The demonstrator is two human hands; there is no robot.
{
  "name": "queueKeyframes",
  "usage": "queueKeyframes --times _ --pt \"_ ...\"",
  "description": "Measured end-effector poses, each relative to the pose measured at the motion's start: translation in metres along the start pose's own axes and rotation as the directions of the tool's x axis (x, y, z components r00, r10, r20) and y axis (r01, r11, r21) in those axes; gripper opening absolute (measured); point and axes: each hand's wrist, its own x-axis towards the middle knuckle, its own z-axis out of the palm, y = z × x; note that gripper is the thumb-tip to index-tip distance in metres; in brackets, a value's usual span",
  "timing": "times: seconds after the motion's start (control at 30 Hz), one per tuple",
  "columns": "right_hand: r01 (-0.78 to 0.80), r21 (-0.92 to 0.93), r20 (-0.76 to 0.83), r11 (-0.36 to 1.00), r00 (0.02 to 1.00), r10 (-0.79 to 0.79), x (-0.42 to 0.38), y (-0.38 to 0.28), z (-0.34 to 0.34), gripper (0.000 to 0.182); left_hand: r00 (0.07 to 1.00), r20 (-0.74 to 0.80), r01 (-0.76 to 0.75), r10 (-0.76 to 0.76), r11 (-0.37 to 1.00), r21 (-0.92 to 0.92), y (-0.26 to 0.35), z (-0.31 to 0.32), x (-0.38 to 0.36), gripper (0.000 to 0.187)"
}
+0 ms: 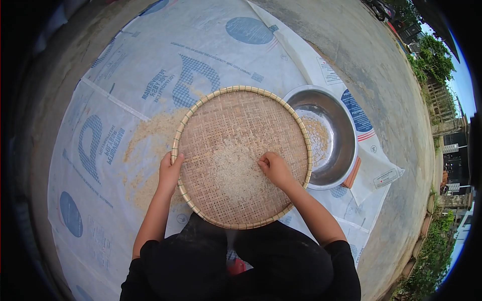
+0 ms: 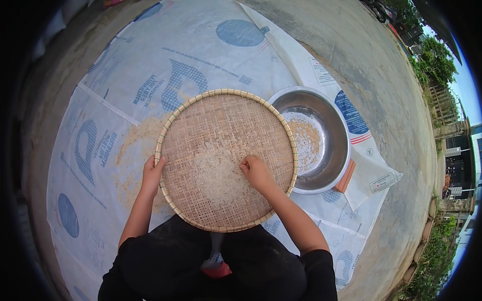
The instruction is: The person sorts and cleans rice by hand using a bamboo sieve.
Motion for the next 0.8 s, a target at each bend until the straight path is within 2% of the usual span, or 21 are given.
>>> queueKeyframes --times 0.37,0.43,0.47,0.53,0.57,0.67,0.73,0.8 --pt "0.027 -0.082 0.0 0.996 1.0 -0.027 0.002 0.01 0.001 0.01 1.0 0.002 -0.015 0.015 1.0 -0.021 -0.001 0.002 -0.001 0.028" --pt "0.048 -0.032 -0.143 0.998 0.988 -0.052 0.003 0.017 -0.011 0.008 1.0 0.001 -0.026 0.026 0.999 -0.021 -0.005 0.001 0.001 0.029" --pt "0.048 -0.034 -0.141 0.998 0.989 -0.052 0.003 0.019 -0.018 0.008 1.0 0.001 -0.025 0.025 0.999 -0.023 -0.006 0.0 0.002 0.029" --pt "-0.087 0.114 -0.135 0.99 0.986 0.103 0.003 0.022 -0.029 0.011 1.0 0.008 -0.007 0.007 1.0 -0.01 -0.008 0.0 0.004 0.029" --pt "-0.088 0.114 -0.135 0.99 0.985 0.103 0.002 0.021 -0.029 0.011 1.0 0.009 -0.008 0.008 1.0 -0.01 -0.008 0.0 0.004 0.029" --pt "-0.073 0.138 -0.078 0.988 0.993 0.085 0.0 0.015 -0.023 0.012 1.0 0.005 -0.011 0.011 1.0 -0.002 -0.007 0.001 0.003 0.029" --pt "0.033 0.163 -0.053 0.986 0.998 -0.024 -0.003 0.009 -0.012 0.013 0.998 -0.027 -0.057 0.056 0.998 -0.038 -0.005 0.003 -0.001 0.024" --pt "0.047 0.137 -0.045 0.989 0.998 -0.041 -0.002 0.01 0.0 0.012 0.998 -0.026 -0.059 0.058 0.997 -0.043 -0.005 0.003 -0.001 0.024"
